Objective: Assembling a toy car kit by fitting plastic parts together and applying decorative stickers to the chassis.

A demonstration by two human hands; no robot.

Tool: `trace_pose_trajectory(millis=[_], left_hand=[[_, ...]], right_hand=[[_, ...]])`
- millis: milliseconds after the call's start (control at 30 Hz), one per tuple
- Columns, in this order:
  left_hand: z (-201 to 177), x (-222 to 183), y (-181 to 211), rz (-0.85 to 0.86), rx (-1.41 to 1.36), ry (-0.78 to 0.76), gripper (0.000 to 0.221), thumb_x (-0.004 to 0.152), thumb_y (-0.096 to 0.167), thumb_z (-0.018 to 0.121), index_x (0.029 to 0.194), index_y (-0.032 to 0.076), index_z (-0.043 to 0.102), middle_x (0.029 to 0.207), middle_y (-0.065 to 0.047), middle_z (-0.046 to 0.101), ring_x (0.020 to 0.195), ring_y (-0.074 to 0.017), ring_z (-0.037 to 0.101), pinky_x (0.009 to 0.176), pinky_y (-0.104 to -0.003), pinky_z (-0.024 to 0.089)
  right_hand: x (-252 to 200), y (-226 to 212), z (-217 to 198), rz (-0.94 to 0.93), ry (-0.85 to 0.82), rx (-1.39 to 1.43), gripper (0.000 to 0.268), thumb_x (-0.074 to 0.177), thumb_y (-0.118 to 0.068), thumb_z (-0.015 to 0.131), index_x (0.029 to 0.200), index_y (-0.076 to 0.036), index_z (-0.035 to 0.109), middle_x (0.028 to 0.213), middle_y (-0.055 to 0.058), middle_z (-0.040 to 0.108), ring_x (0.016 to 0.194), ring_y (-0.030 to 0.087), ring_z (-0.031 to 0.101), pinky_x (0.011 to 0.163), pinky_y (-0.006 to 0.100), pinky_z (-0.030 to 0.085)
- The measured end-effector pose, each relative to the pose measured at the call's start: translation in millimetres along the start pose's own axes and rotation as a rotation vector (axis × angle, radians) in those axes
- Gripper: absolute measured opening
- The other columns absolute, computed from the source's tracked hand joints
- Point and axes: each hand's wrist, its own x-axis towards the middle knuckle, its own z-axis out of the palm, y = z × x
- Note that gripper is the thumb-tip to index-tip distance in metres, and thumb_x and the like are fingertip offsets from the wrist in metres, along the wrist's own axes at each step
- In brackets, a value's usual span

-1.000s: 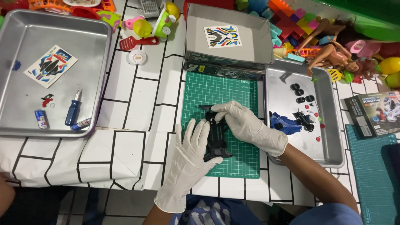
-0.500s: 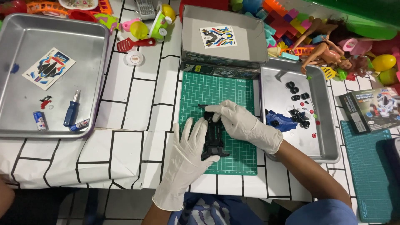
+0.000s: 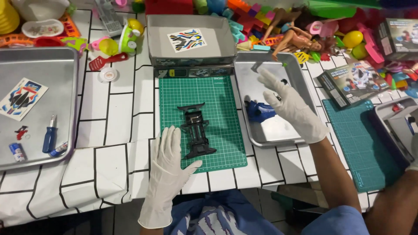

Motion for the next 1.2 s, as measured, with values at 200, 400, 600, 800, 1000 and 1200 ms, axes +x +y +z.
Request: trace_pose_trajectory(millis=[200, 400, 600, 800, 1000, 1200], left_hand=[[-20, -10, 13, 0.004, 0.117, 0.105, 0.111, 0.084, 0.09, 0.009, 0.166, 0.016, 0.02, 0.169, -0.016, 0.025, 0.155, -0.0417, 0.018, 0.12, -0.067, 0.012], [-31, -9, 15, 0.02, -0.044, 0.186, 0.077, 0.105, 0.063, 0.012, 0.167, 0.017, 0.016, 0.167, -0.017, 0.031, 0.153, -0.0457, 0.021, 0.122, -0.065, 0.006], [-6, -2, -2, 0.088, -0.111, 0.357, 0.066, 0.093, 0.004, 0.05, 0.157, 0.02, 0.043, 0.157, -0.013, 0.049, 0.145, -0.0444, 0.043, 0.122, -0.066, 0.025], [-17, -2, 7, 0.171, -0.514, 0.639, 0.043, 0.092, -0.02, 0.066, 0.131, -0.001, 0.066, 0.124, -0.015, 0.073, 0.121, -0.0328, 0.071, 0.109, -0.039, 0.059], [-23, -6, 7, 0.115, -0.439, 0.773, 0.038, 0.106, 0.011, 0.066, 0.142, 0.006, 0.057, 0.081, -0.002, 0.075, 0.064, -0.0113, 0.068, 0.064, -0.024, 0.059], [-17, -9, -3, 0.101, -0.507, 0.618, 0.054, 0.093, -0.021, 0.053, 0.142, 0.003, 0.055, 0.137, -0.014, 0.066, 0.129, -0.0329, 0.065, 0.116, -0.044, 0.052]], right_hand=[[-26, 66, -40, 0.207, 0.059, 0.093, 0.081, 0.097, -0.048, 0.037, 0.163, -0.011, 0.008, 0.174, 0.004, 0.005, 0.159, 0.016, 0.007, 0.127, 0.035, 0.006], [-9, 148, -48, 0.391, 0.515, -0.162, 0.046, 0.1, -0.024, 0.062, 0.144, -0.013, 0.058, 0.14, 0.005, 0.063, 0.132, 0.021, 0.057, 0.115, 0.033, 0.038], [-5, 138, -40, 0.0, 0.411, -0.401, 0.029, 0.099, -0.004, 0.053, 0.109, -0.009, 0.08, 0.11, 0.004, 0.078, 0.099, 0.02, 0.07, 0.087, 0.031, 0.053], [11, 75, -33, 0.555, 0.17, -0.144, 0.017, 0.085, -0.012, 0.057, 0.076, -0.013, 0.071, 0.078, 0.001, 0.062, 0.064, 0.014, 0.048, 0.044, 0.032, 0.04], [44, 138, -30, 0.572, 0.123, -0.359, 0.015, 0.084, -0.02, 0.074, 0.092, -0.012, 0.084, 0.093, 0.006, 0.077, 0.083, 0.022, 0.068, 0.067, 0.036, 0.056], [45, 134, -39, 0.551, 0.008, -0.397, 0.024, 0.086, -0.012, 0.062, 0.093, -0.013, 0.084, 0.089, 0.005, 0.077, 0.081, 0.024, 0.069, 0.072, 0.039, 0.057]])
